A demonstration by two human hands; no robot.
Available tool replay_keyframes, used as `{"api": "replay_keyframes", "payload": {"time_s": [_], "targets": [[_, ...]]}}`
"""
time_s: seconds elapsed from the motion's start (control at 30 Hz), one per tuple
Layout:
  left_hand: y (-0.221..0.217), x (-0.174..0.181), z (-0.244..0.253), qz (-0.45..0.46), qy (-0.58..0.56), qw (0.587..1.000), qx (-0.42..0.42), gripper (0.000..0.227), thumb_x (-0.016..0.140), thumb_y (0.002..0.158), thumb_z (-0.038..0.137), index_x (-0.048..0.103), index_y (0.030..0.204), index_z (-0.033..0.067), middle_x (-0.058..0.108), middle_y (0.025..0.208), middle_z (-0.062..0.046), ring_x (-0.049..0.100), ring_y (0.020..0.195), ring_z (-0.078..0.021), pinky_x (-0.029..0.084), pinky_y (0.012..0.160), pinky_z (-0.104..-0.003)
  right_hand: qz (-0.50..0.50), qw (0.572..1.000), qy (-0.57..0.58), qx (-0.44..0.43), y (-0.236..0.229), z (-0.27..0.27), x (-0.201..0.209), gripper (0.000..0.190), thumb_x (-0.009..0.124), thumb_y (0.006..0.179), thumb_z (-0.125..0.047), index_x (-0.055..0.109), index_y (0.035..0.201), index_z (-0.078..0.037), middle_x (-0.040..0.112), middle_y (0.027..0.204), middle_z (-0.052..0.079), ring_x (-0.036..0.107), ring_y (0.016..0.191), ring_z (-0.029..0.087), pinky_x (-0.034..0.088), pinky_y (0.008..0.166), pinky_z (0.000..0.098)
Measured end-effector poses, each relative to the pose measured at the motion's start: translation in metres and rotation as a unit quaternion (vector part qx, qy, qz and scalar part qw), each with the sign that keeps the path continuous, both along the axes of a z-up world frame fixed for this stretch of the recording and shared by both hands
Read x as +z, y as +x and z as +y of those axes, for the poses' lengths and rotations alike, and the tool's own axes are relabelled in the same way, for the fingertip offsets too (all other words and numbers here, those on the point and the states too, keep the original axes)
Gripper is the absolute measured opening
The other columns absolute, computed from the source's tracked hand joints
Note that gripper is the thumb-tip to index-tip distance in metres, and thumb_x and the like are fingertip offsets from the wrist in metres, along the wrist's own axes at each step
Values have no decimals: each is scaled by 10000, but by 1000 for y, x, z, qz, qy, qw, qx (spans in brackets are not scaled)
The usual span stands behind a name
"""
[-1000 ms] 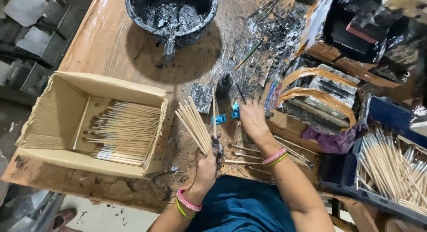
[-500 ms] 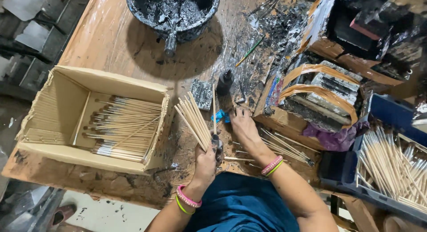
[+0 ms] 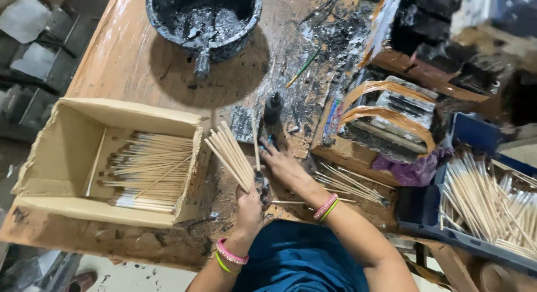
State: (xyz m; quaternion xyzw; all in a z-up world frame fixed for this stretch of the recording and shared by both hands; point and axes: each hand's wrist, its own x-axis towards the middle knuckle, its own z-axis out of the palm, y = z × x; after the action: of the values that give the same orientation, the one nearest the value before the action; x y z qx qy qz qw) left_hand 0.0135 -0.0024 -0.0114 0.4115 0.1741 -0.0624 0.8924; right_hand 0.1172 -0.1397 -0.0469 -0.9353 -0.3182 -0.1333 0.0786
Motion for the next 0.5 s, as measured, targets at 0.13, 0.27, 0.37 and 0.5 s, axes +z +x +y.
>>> {"api": "replay_keyframes", "payload": {"time_s": [0.13, 0.27, 0.37, 0.5], "targets": [[-7, -51, 7, 61, 16, 998, 1, 169, 556, 1020, 182, 610, 878, 109, 529, 679, 33, 466, 517, -78, 349, 434, -254, 125, 992, 17, -4, -10, -6, -21, 528, 553, 894, -85, 546, 1422, -88, 478, 1518, 183, 543, 1252, 445, 449, 1051, 534], [-4, -81, 22, 103, 48, 993, -10, 250, 598, 1036, 276, 633, 830, 139, 541, 701, 45, 477, 552, -80, 357, 469, -268, 149, 989, 17, 14, -9, -5, -11, 489, 544, 891, -61, 570, 1380, -73, 559, 1391, 172, 612, 1128, 399, 506, 890, 508], [4, -65, 23, 139, 121, 983, -16, 270, 616, 1046, 354, 644, 869, 153, 508, 684, 36, 414, 516, -86, 282, 435, -281, 177, 983, 50, -29, -9, -2, -8, 370, 540, 969, -81, 552, 1335, -32, 545, 1343, 222, 614, 1053, 416, 508, 843, 514], [4, -127, 56, 111, 187, 976, 26, 230, 669, 1075, 311, 694, 1043, 85, 579, 783, -11, 487, 614, -129, 350, 509, -325, 142, 974, 177, -4, -36, -49, 26, 392, 600, 837, -88, 545, 1220, -26, 560, 1157, 202, 588, 1040, 405, 521, 888, 493]]}}
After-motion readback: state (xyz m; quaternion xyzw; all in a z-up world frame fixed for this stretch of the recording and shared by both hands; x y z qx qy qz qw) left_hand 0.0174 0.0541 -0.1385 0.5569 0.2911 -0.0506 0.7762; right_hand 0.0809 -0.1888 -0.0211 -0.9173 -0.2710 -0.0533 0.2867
